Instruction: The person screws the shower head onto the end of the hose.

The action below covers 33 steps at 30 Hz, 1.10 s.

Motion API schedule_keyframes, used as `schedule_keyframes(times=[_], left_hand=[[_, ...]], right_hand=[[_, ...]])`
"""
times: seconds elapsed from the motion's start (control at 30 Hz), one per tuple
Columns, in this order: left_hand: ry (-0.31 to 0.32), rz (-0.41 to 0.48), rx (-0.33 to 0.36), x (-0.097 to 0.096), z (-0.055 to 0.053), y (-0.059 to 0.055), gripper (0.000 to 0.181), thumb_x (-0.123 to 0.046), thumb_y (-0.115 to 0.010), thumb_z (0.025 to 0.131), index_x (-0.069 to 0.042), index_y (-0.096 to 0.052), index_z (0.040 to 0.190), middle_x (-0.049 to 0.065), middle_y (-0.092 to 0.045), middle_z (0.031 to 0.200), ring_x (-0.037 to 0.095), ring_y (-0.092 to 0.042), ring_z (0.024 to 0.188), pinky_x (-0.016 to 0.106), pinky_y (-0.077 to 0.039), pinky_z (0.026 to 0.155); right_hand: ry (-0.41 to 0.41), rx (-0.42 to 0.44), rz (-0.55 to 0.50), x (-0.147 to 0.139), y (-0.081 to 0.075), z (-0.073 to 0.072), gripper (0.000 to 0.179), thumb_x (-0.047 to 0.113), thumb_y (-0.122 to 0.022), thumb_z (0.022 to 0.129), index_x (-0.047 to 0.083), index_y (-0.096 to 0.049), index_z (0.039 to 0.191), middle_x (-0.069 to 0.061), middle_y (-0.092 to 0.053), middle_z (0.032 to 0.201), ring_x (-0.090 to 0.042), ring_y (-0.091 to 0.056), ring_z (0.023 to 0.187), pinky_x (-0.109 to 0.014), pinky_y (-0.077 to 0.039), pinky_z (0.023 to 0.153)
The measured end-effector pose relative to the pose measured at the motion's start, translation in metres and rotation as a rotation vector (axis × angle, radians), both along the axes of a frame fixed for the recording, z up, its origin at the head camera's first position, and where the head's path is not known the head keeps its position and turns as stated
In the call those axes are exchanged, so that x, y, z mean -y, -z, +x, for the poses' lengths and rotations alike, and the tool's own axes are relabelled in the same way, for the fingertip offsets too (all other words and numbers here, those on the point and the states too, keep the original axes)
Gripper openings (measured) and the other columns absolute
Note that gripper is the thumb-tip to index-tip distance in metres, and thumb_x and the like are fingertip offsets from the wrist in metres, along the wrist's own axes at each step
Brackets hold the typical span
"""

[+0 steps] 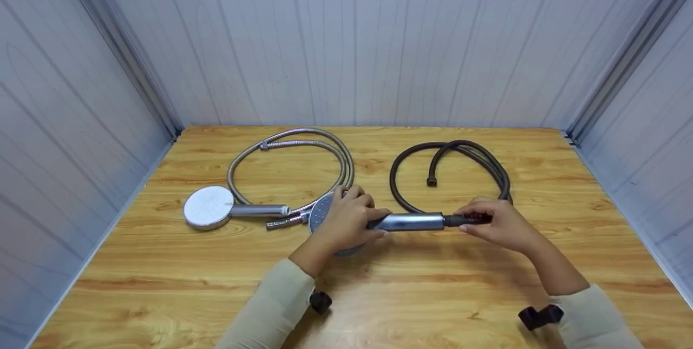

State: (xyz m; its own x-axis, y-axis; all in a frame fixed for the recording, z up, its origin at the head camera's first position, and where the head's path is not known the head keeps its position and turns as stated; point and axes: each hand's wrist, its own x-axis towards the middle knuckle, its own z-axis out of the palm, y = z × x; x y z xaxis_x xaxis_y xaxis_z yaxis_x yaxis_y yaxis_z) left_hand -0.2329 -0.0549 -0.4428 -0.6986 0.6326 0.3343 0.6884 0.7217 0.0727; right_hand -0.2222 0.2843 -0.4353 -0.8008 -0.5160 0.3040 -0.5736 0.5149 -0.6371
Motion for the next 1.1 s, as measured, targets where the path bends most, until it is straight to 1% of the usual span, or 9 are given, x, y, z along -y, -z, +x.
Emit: schedule_keyframes(times=[0.2,0.37,0.53,0.77,0.9,1.03,1.1], left_hand=[[-0.002,-0.029,-0.027,-0.0007,0.0008,-0.0003,0.039,-0.052,-0.072,0.083,-0.033,-0.072,0.117,-0.001,-0.063,0.095,0.021,-0.045,0.095,0.057,-0.033,0.092],[0.000,-0.022,-0.041,-0.0002,0.0016,-0.0010,0.039,-0.053,-0.072,0.083,-0.033,-0.073,0.116,0.000,-0.064,0.095,0.021,-0.046,0.094,0.059,-0.033,0.092],[0.000,-0.030,-0.042,-0.0002,0.0013,-0.0011,0.039,-0.052,-0.072,0.083,-0.032,-0.073,0.117,0.000,-0.064,0.096,0.021,-0.046,0.095,0.057,-0.033,0.092],[-0.005,-0.045,-0.046,-0.0001,0.0010,0.0002,0.040,-0.053,-0.072,0.083,-0.033,-0.072,0.117,0.000,-0.063,0.096,0.021,-0.045,0.095,0.059,-0.032,0.094],[-0.003,-0.043,-0.045,-0.0007,0.0013,0.0017,0.040,-0.053,-0.072,0.083,-0.033,-0.072,0.117,0.000,-0.063,0.095,0.021,-0.045,0.095,0.059,-0.032,0.094],[-0.010,-0.046,-0.035,-0.0014,0.0019,0.0015,0.040,-0.053,-0.071,0.083,-0.033,-0.072,0.118,0.000,-0.063,0.096,0.022,-0.045,0.097,0.061,-0.032,0.096],[-0.013,-0.045,-0.029,-0.0017,0.0017,0.0012,0.040,-0.054,-0.071,0.083,-0.033,-0.072,0.118,0.000,-0.063,0.096,0.022,-0.045,0.097,0.061,-0.031,0.096]], right_hand=[[-0.007,-0.071,0.026,0.0048,0.0018,0.0000,0.024,0.008,-0.080,0.081,0.008,-0.074,0.104,0.002,-0.069,0.092,-0.009,-0.058,0.075,-0.026,-0.049,0.064],[-0.005,-0.069,0.025,0.0062,0.0029,-0.0002,0.021,0.007,-0.078,0.082,0.006,-0.071,0.101,-0.001,-0.069,0.092,-0.010,-0.059,0.075,-0.026,-0.050,0.063],[-0.012,-0.071,0.022,0.0055,0.0037,-0.0013,0.018,0.007,-0.078,0.082,0.009,-0.072,0.099,0.000,-0.069,0.091,-0.009,-0.060,0.076,-0.025,-0.050,0.064],[-0.042,-0.099,0.034,0.0037,0.0040,-0.0031,0.014,0.009,-0.075,0.086,0.010,-0.074,0.100,0.004,-0.067,0.089,-0.007,-0.053,0.071,-0.025,-0.046,0.060],[-0.040,-0.079,0.045,0.0030,0.0049,-0.0019,0.014,0.010,-0.073,0.087,0.009,-0.074,0.101,0.005,-0.066,0.089,-0.007,-0.053,0.072,-0.025,-0.046,0.061],[-0.006,-0.044,0.068,0.0059,0.0044,0.0007,0.026,0.014,-0.077,0.084,0.006,-0.070,0.108,-0.001,-0.068,0.096,-0.012,-0.060,0.079,-0.029,-0.051,0.067],[0.014,-0.034,0.075,0.0079,0.0043,0.0015,0.029,0.013,-0.080,0.082,0.006,-0.068,0.107,-0.003,-0.068,0.097,-0.014,-0.061,0.080,-0.030,-0.052,0.069]])
